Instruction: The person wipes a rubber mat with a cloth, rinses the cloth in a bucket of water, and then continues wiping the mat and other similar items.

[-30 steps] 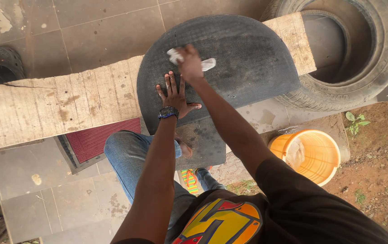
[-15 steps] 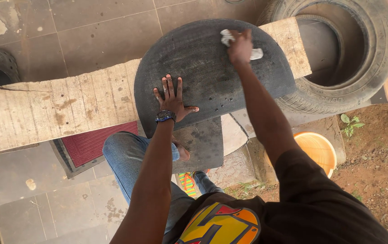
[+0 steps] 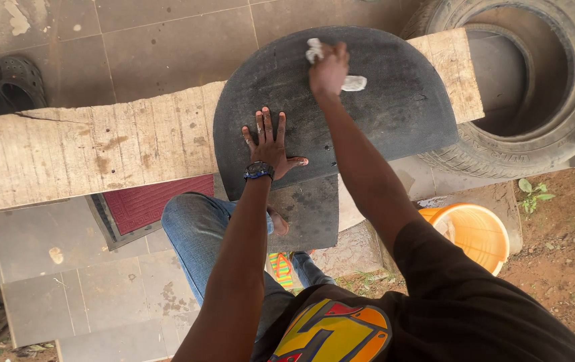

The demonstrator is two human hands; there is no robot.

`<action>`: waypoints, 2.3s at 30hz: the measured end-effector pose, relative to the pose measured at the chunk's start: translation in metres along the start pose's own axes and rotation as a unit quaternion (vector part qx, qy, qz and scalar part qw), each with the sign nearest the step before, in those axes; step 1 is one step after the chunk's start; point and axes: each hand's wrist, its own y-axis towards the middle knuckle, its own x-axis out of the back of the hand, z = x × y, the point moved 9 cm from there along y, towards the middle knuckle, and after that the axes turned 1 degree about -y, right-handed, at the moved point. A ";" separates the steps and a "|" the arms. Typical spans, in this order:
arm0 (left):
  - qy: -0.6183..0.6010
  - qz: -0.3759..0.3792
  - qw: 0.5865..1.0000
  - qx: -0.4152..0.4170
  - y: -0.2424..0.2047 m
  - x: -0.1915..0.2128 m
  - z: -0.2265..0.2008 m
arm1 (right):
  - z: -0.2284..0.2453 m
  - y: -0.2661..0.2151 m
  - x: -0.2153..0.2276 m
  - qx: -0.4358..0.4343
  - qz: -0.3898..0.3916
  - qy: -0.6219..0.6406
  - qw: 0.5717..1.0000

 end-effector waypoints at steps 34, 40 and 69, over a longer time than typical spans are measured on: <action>0.001 -0.013 1.000 -0.017 0.010 -0.012 0.006 | -0.177 0.029 0.132 -0.061 -0.063 -0.134 0.987; 0.001 0.001 1.000 -0.009 0.011 -0.016 0.006 | -0.188 0.033 0.137 -0.077 0.010 -0.128 0.989; 0.061 -0.037 0.997 -0.034 -0.012 -0.039 -0.080 | -0.070 -0.148 0.135 0.141 0.040 -0.037 0.989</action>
